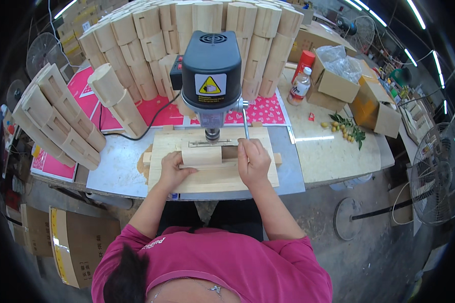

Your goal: Using a small benchtop milling or drilling machine to route grooves or guide slots into cylindrical and rectangular wooden components.

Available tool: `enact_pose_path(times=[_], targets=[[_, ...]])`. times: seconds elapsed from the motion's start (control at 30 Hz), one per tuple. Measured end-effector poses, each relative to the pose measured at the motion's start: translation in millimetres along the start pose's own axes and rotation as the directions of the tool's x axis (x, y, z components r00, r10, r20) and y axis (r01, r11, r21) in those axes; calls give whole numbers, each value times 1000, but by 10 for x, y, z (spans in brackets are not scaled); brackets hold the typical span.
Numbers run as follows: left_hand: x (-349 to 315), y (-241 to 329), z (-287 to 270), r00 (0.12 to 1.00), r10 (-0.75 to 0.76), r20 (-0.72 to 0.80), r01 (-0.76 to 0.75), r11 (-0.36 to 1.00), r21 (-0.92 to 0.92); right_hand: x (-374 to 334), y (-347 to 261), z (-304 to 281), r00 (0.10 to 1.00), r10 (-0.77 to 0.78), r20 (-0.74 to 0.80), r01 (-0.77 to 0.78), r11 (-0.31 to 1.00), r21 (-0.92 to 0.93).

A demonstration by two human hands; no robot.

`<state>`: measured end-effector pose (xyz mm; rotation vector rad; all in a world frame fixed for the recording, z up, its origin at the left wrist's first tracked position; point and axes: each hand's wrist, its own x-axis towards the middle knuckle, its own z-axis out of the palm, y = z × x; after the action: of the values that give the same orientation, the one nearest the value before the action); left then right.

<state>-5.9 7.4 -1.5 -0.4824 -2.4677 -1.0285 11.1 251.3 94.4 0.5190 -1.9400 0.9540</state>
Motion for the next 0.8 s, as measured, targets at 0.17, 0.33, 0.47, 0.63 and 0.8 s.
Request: enact_pose_path(times=[0.17, 0.33, 0.47, 0.63, 0.8], targets=[[18, 48, -24, 999, -36, 17, 36, 999, -14, -34, 72, 66, 1000, 0, -22, 1, 999, 40], [20, 76, -41, 992, -83, 96, 85, 996, -20, 289, -76, -188, 985, -172, -9, 172, 984, -50], [-60, 56, -26, 988, -115, 105, 101, 986, 131, 1139, -257, -204, 999, -46, 1, 46, 995, -87], [136, 315, 289, 993, -48, 109, 44, 998, 42, 1941, 411, 62, 995, 68, 72, -50, 972, -230], [123, 309, 223, 987, -75, 139, 62, 993, 98, 1857, 297, -29, 978, 146, 149, -133, 986, -96]])
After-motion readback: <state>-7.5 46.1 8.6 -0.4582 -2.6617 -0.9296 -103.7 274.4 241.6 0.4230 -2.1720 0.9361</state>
